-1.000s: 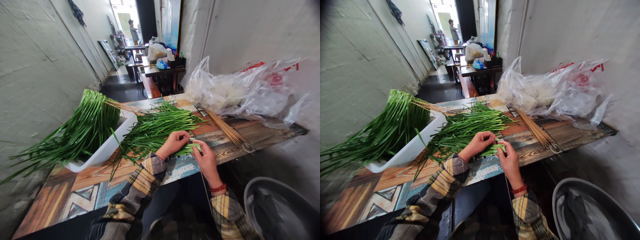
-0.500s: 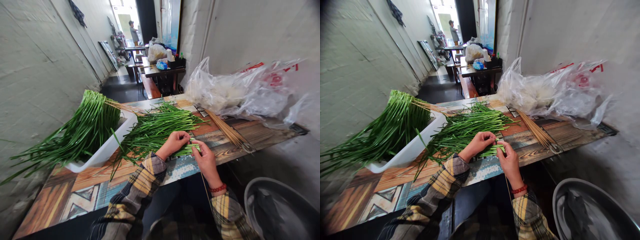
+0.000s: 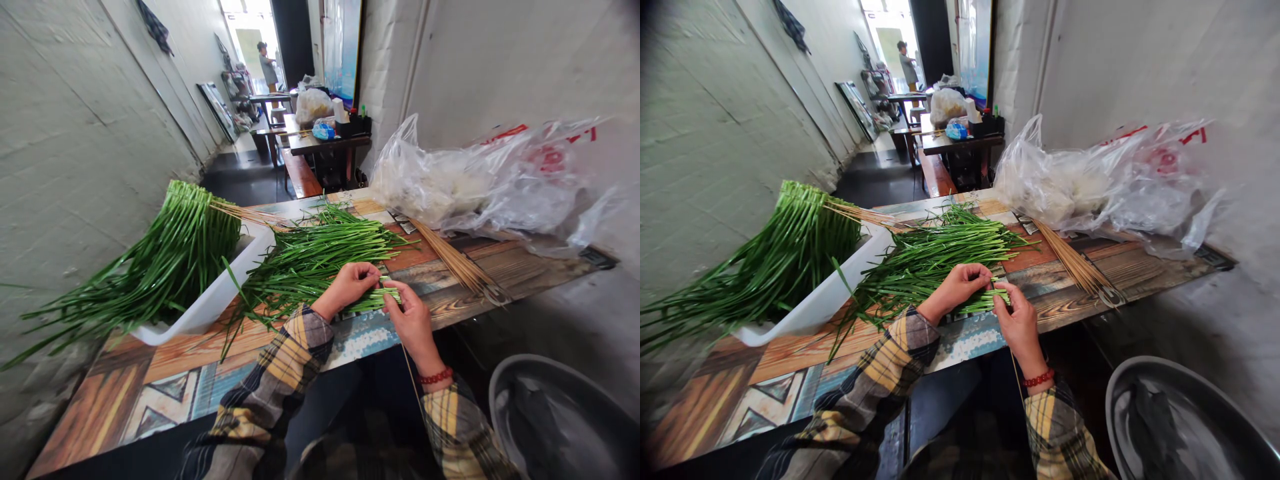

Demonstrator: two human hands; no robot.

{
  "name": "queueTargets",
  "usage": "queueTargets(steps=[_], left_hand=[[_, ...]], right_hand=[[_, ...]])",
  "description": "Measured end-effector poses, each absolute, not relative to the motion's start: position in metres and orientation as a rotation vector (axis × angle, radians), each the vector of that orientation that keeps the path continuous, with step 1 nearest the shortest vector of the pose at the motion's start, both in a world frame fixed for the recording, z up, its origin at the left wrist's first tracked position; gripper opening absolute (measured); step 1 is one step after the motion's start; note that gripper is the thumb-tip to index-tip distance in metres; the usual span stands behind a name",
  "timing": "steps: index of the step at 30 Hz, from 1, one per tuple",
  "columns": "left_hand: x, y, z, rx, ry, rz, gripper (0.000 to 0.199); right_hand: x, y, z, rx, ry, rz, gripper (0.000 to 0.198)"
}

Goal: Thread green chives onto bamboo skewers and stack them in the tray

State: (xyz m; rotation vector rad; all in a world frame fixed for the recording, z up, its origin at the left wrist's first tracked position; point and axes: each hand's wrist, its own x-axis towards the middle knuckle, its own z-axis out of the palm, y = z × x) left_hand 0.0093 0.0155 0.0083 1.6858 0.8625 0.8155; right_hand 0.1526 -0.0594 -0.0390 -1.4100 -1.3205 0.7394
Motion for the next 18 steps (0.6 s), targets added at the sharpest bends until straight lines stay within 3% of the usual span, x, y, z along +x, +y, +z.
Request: queueTargets(steps=[18], left_hand=[[0.0088, 0.0172, 0.0052, 1.712, 0.855, 0.791, 0.023]], right_hand=[[0.1526, -0.0582, -0.0406, -1.396, -1.335, 0.725, 0.03]])
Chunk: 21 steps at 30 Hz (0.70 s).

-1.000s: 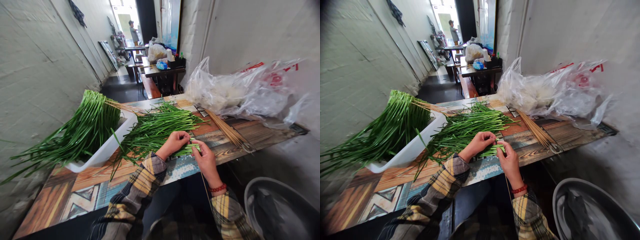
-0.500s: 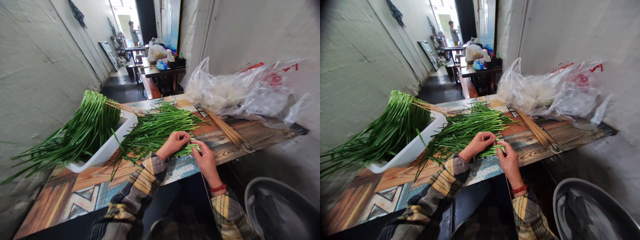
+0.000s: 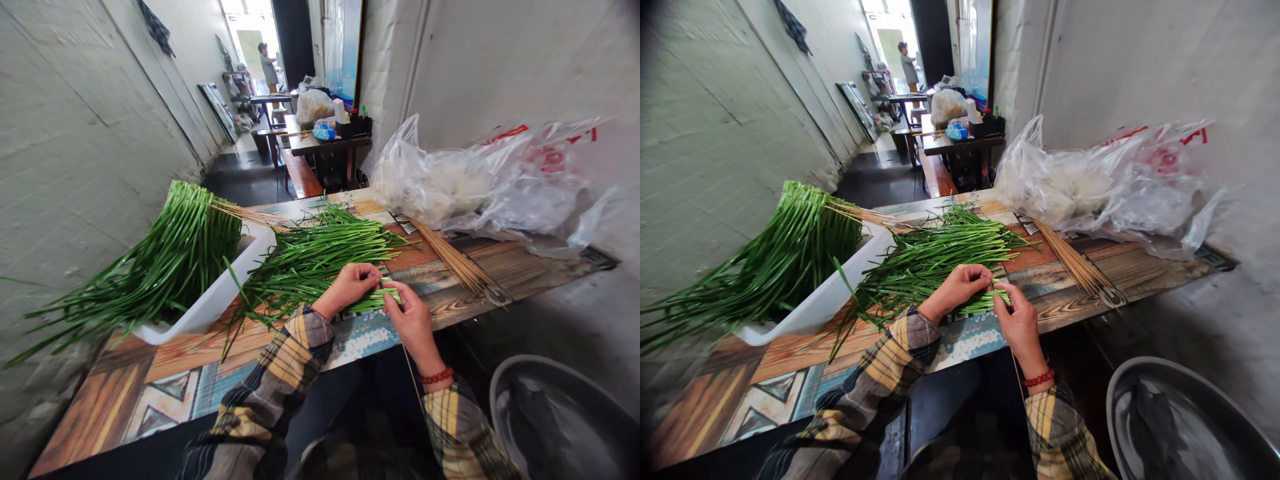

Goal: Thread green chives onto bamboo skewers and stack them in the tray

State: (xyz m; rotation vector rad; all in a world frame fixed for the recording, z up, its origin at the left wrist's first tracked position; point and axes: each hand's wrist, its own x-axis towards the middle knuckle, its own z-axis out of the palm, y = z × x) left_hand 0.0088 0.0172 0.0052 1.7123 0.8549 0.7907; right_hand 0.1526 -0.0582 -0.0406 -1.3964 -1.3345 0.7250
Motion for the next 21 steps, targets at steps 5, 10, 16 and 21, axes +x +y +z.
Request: queueTargets(steps=[5, 10, 16, 21], left_hand=[[0.009, 0.0183, 0.0032, 1.716, 0.862, 0.778, 0.024], [0.0083, 0.0182, 0.0033, 1.715, 0.859, 0.76, 0.022], [0.0076, 0.0184, 0.0017, 1.736, 0.845, 0.737, 0.023], [0.0071, 0.0195, 0.0004, 1.731, 0.831, 0.732, 0.025]], right_hand=[[0.1528, -0.0579, -0.0405, -1.403, -1.356, 0.702, 0.029], [0.1533, -0.0587, -0.0403, -1.394, -1.356, 0.725, 0.028], [0.1524, -0.0579, -0.0447, -1.357, -1.327, 0.71, 0.029], [0.1517, -0.0588, -0.0463, -1.326, -1.247, 0.729, 0.047]])
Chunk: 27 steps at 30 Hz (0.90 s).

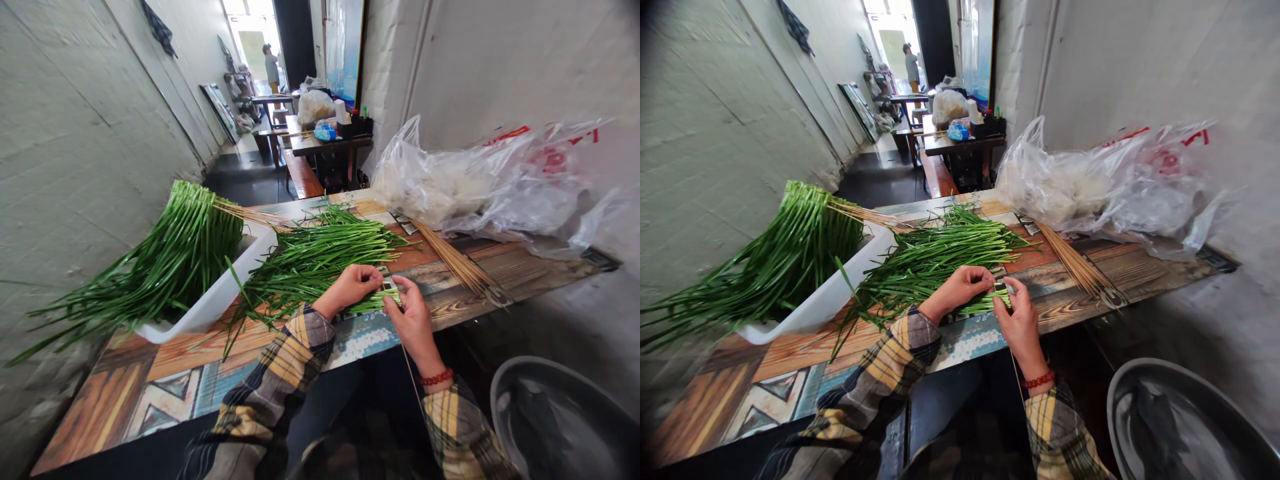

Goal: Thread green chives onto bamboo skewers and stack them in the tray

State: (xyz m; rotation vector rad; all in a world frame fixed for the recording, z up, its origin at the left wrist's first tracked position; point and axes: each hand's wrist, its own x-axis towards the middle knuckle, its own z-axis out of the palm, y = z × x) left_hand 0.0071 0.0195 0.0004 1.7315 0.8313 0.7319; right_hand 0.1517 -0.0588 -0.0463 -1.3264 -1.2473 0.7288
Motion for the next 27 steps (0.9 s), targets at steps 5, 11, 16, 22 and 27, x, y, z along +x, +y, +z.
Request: queueTargets(steps=[5, 11, 16, 22, 27], left_hand=[[0.007, 0.02, 0.0, 1.679, 0.812, 0.758, 0.019], [0.006, 0.021, 0.0, 1.708, 0.91, 0.847, 0.014], [-0.001, 0.023, 0.002, 1.901, 0.924, 0.806, 0.014], [-0.001, 0.022, 0.003, 1.9, 0.908, 0.823, 0.013], [-0.004, 0.02, 0.009, 1.95, 0.867, 0.819, 0.014]], right_hand=[[0.153, -0.06, -0.043, -1.329, -1.308, 0.745, 0.044], [0.152, -0.06, -0.043, -1.305, -1.302, 0.737, 0.038], [0.152, -0.061, -0.042, -1.344, -1.322, 0.747, 0.037], [0.154, -0.06, -0.044, -1.351, -1.329, 0.739, 0.041], [0.155, -0.059, -0.045, -1.324, -1.338, 0.733, 0.042]])
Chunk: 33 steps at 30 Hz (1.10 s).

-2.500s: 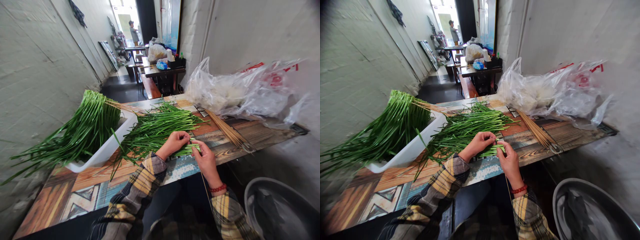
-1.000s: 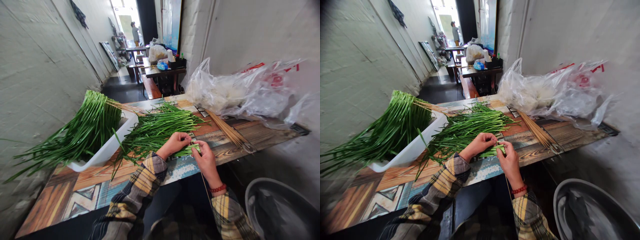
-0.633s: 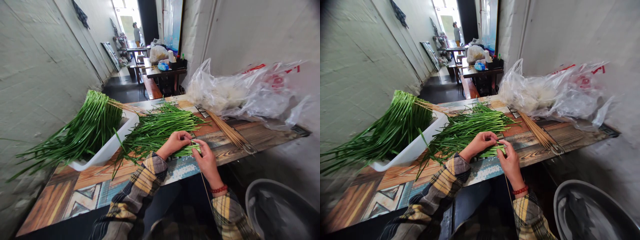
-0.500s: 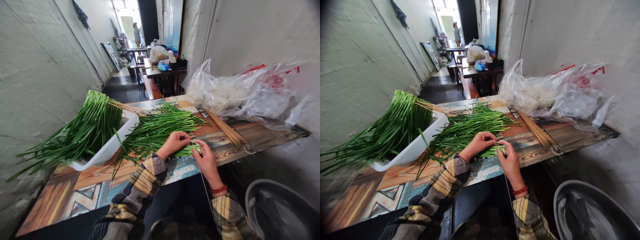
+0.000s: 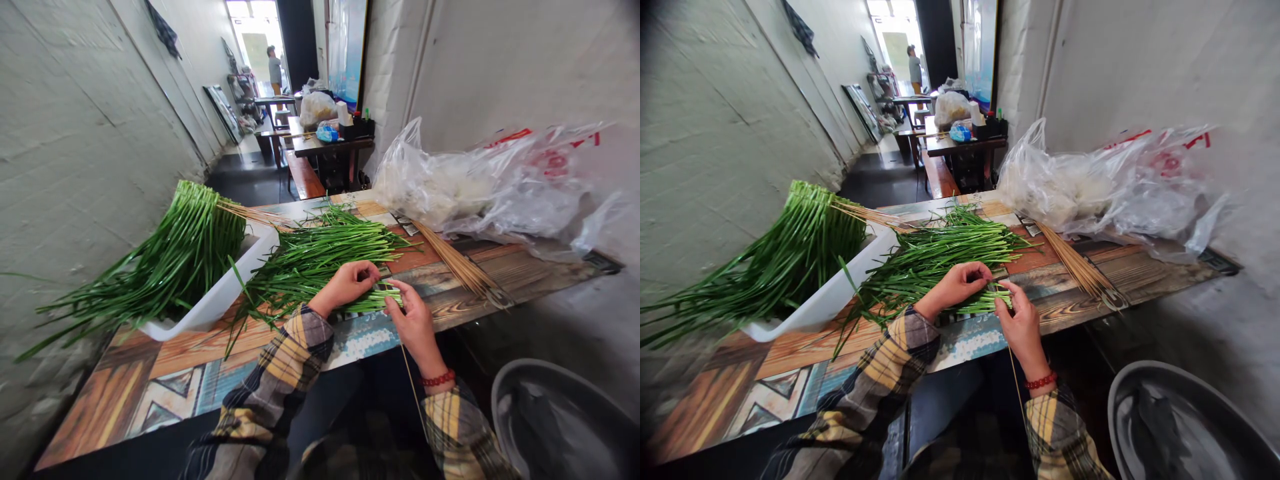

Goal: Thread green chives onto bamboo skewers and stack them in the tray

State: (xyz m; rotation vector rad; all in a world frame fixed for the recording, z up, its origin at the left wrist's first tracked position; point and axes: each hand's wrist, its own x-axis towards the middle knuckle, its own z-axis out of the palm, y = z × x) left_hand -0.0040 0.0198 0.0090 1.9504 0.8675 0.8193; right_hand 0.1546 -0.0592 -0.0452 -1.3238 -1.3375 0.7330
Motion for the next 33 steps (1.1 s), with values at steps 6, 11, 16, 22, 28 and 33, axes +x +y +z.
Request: queueTargets(steps=[6, 11, 16, 22, 28, 33], left_hand=[[-0.008, 0.021, 0.01, 2.081, 0.853, 0.731, 0.013], [-0.009, 0.024, 0.008, 2.087, 0.807, 0.659, 0.006], [-0.003, 0.021, 0.007, 2.005, 0.862, 0.737, 0.013], [0.003, 0.021, 0.001, 1.969, 0.918, 0.821, 0.016], [0.005, 0.022, -0.006, 1.98, 0.889, 0.839, 0.013], [0.007, 0.021, -0.006, 2.039, 0.862, 0.821, 0.012]], right_hand=[[0.155, -0.059, -0.046, -1.348, -1.351, 0.703, 0.039], [0.156, -0.059, -0.048, -1.353, -1.355, 0.676, 0.038], [0.155, -0.059, -0.046, -1.355, -1.348, 0.686, 0.038], [0.155, -0.06, -0.046, -1.363, -1.36, 0.666, 0.038], [0.154, -0.061, -0.041, -1.404, -1.384, 0.615, 0.044], [0.153, -0.062, -0.038, -1.448, -1.429, 0.571, 0.044]])
